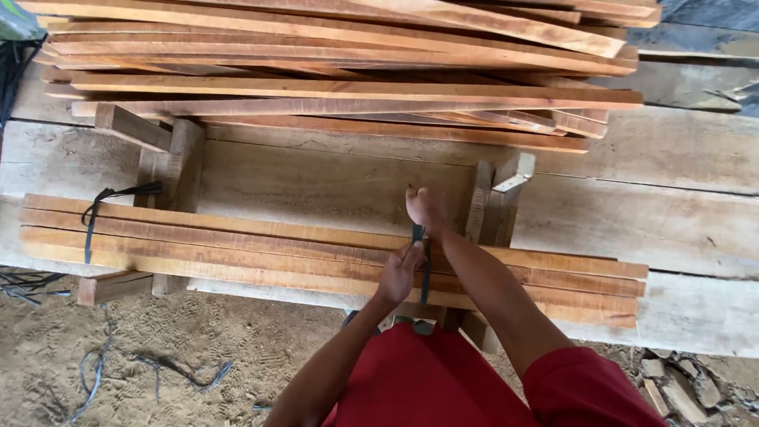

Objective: Organizing and bundling several long wood planks using black plastic ties.

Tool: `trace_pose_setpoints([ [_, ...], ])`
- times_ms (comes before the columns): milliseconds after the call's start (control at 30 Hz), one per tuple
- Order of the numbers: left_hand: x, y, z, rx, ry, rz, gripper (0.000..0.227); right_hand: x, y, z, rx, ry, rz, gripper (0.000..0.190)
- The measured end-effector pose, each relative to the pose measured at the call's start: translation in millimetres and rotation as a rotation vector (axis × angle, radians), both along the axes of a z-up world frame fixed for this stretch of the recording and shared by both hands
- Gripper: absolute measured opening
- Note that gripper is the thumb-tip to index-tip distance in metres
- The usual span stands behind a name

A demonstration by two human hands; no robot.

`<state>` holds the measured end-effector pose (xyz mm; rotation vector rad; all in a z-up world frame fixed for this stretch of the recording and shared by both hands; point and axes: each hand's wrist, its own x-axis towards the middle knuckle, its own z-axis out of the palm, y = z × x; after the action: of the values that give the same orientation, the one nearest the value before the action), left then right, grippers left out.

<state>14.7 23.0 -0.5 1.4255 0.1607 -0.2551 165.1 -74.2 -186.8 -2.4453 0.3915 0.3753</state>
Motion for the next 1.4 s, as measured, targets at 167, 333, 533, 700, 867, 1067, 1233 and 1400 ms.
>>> trace_pose_setpoints([
  [167, 14, 12, 30, 0.006, -0.007, -0.077, 0.056, -8, -28, -81, -0.362, -0.705, 0.662, 0.019],
  [333, 14, 13, 4, 0.116, 0.051, -0.138, 0.057, -4, -10, -48, -0.362, -0.654, 0.426, 0.025],
  [533, 28, 19, -37, 0.282, 0.229, -0.350, 0.056, 26, -31, -63, -0.201, -0.412, 0.181, 0.029],
  [700, 75, 28, -56, 0.120, 0.481, -0.510, 0.055, 13, -64, 58, 0.595, 0.165, -0.536, 0.044],
  [867, 111, 28, -85, -0.020, 0.455, -0.385, 0.029, -65, -97, 113, 0.735, -0.006, -0.279, 0.031],
  [1067, 125, 11, -154, 0.078, 0.291, -0.160, 0.042, -117, -66, 284, 0.475, -0.003, 0.419, 0.029],
  [1233, 116, 11, -139, 0.253, 0.165, -0.108, 0.049, -124, -82, 188, -0.108, -0.295, 1.010, 0.030],
  [1400, 106, 12, -133, 0.194, 0.155, -0.084, 0.060, -127, -85, 147, -0.282, -0.461, 1.111, 0.032],
])
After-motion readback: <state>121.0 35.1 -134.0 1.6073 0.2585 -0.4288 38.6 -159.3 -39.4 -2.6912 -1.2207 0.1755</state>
